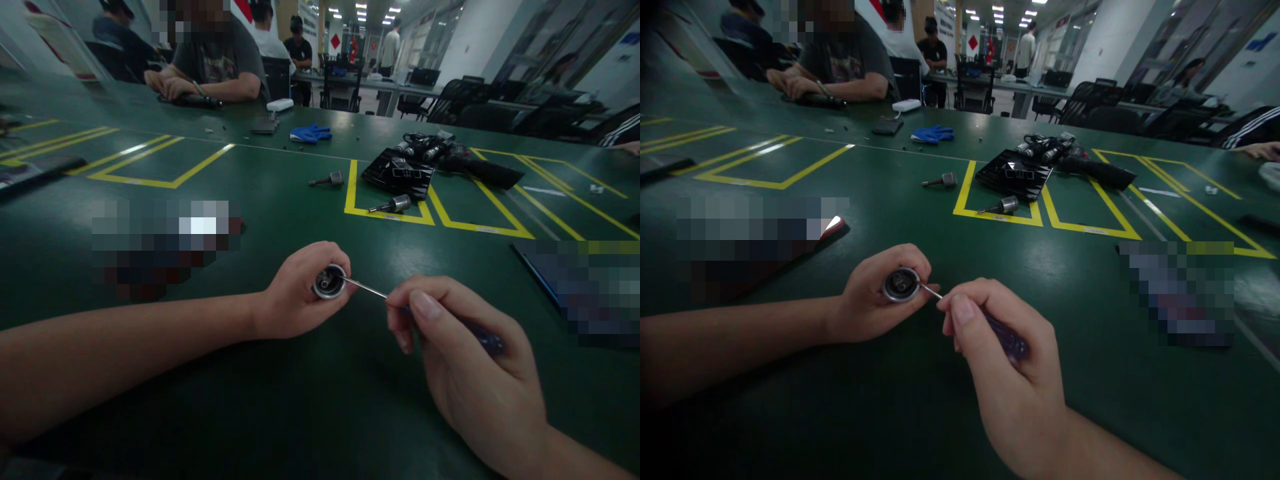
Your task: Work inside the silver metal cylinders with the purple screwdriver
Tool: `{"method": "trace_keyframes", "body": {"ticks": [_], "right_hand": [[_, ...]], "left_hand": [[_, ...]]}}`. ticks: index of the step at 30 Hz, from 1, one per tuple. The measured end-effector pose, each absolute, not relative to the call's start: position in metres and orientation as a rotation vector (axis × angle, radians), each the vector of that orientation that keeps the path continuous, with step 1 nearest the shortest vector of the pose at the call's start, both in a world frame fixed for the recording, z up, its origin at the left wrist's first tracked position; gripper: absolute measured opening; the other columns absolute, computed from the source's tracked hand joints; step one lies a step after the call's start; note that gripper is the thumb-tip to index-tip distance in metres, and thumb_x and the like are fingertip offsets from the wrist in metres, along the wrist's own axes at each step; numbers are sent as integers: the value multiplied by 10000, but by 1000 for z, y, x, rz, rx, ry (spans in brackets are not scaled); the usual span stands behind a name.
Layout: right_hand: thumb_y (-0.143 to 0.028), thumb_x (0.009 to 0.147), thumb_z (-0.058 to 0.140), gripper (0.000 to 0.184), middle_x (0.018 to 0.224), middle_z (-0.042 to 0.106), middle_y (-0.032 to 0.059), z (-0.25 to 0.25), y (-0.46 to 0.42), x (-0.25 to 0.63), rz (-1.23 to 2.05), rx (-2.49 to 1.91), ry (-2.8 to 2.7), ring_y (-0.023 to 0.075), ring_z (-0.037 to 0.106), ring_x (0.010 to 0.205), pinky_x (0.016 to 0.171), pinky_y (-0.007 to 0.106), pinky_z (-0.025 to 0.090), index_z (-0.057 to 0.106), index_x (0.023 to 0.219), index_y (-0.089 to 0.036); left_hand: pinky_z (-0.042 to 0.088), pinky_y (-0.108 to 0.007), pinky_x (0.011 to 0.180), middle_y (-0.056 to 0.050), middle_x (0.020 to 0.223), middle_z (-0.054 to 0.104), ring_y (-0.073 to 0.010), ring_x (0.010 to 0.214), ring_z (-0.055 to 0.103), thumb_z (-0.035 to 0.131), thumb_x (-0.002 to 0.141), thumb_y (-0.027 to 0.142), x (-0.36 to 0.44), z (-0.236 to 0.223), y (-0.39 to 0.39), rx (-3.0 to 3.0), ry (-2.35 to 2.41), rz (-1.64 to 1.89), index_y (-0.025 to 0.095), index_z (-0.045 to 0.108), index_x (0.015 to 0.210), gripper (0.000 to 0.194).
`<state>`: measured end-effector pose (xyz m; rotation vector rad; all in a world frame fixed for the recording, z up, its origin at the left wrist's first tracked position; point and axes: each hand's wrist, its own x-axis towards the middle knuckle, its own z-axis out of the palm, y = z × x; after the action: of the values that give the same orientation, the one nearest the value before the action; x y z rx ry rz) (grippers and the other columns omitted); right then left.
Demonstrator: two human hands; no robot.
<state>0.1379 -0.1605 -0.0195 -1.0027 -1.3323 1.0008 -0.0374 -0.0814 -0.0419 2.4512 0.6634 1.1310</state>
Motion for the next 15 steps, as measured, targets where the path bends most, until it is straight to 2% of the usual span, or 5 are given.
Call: {"method": "trace_keyframes", "body": {"ticks": [5,15], "right_hand": [[-241,883,519,162,703,592,1,-21,-160,138,1011,-1011,-1347,113,523,606,497,223,418,678,857,-234],[-249,843,560,167,623,584,3,-16,-154,137,1220,-985,-1149,96,524,540,439,176,428,693,759,-193]], "left_hand": [[413,-223,570,-5,724,524,-108,642,502,580,788,125,-37,-42,-81,2448,669,1123,157,476,788,109],[411,-226,566,-1,702,527,-107,622,504,585,776,122,-36,-40,-82,2455,680,1127,152,481,777,108]]}}
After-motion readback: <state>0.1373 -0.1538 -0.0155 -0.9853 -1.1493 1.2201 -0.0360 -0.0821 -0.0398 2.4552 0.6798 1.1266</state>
